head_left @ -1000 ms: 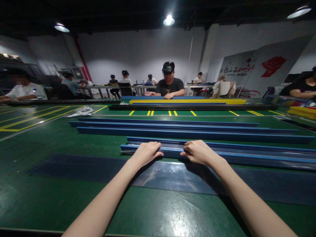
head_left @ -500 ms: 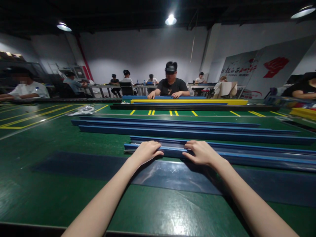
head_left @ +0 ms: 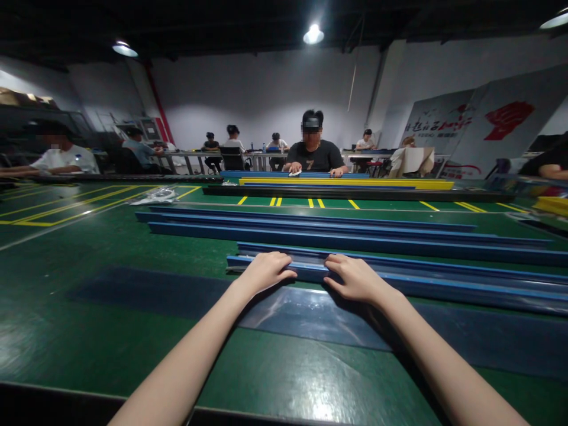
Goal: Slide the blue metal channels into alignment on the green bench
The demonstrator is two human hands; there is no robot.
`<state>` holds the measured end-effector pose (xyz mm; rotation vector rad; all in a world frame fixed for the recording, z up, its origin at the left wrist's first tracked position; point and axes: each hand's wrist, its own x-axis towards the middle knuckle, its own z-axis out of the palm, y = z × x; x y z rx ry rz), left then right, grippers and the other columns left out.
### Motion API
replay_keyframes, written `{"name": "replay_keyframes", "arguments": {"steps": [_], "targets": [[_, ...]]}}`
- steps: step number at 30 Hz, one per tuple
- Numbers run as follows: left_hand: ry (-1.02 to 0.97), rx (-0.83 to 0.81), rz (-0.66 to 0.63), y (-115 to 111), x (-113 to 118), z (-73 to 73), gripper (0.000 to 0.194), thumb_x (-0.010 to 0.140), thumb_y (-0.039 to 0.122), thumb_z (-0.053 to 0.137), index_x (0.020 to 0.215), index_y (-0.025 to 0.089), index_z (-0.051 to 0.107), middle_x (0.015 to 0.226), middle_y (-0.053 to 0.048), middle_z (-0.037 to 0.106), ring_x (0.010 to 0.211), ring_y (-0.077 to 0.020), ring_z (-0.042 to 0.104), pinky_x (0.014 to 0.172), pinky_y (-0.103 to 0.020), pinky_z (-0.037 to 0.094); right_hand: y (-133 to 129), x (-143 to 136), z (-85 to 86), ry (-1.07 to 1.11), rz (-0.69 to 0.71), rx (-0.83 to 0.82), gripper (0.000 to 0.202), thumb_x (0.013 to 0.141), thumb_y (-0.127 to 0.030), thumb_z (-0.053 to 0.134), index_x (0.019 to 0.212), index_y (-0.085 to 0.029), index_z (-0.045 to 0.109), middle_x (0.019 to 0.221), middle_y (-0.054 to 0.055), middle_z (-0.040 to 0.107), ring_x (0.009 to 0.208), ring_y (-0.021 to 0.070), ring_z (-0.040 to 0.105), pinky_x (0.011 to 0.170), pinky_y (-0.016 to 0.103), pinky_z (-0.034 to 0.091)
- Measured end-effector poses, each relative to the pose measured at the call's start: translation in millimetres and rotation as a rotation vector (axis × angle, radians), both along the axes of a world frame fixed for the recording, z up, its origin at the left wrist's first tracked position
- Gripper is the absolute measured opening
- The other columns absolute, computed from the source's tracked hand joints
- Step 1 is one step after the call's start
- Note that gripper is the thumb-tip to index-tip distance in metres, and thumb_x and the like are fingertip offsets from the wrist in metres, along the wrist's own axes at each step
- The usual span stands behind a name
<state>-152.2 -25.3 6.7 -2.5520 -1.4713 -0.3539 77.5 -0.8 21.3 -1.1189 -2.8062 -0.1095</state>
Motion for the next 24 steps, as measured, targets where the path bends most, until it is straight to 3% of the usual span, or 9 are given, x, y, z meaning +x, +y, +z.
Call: {"name": "replay_keyframes", "arguments": {"steps": [9, 24], "targets": [[-0.088, -0.085, 0.062, 1, -13, 8.5, 0.026, 0.076, 0.045, 0.054, 0.088, 0.023, 0.059, 0.088, 0.000, 0.065, 0.082, -0.0175, 0.059, 0.065, -0.022, 0.038, 6, 0, -3.5, -0.030, -0.001, 0.036, 0.038, 0.088, -0.042, 0.027, 0.086, -0.018, 0.057, 0.089, 0.006, 0.056, 0.082, 0.0157, 0.053, 0.062, 0.024, 0.034], [-0.113, -0.212, 0.220, -1, -41, 18.0, 0.031, 0.073, 0.045, 0.055, 0.096, 0.026, 0.060, 0.099, 0.000, 0.065, 0.090, -0.0191, 0.058, 0.070, -0.022, 0.040, 11, -1, -8.5, -0.073, -0.034, 0.114, 0.041, 0.089, -0.044, 0.022, 0.082, -0.019, 0.054, 0.088, 0.005, 0.056, 0.084, 0.0159, 0.053, 0.056, 0.023, 0.031]]}}
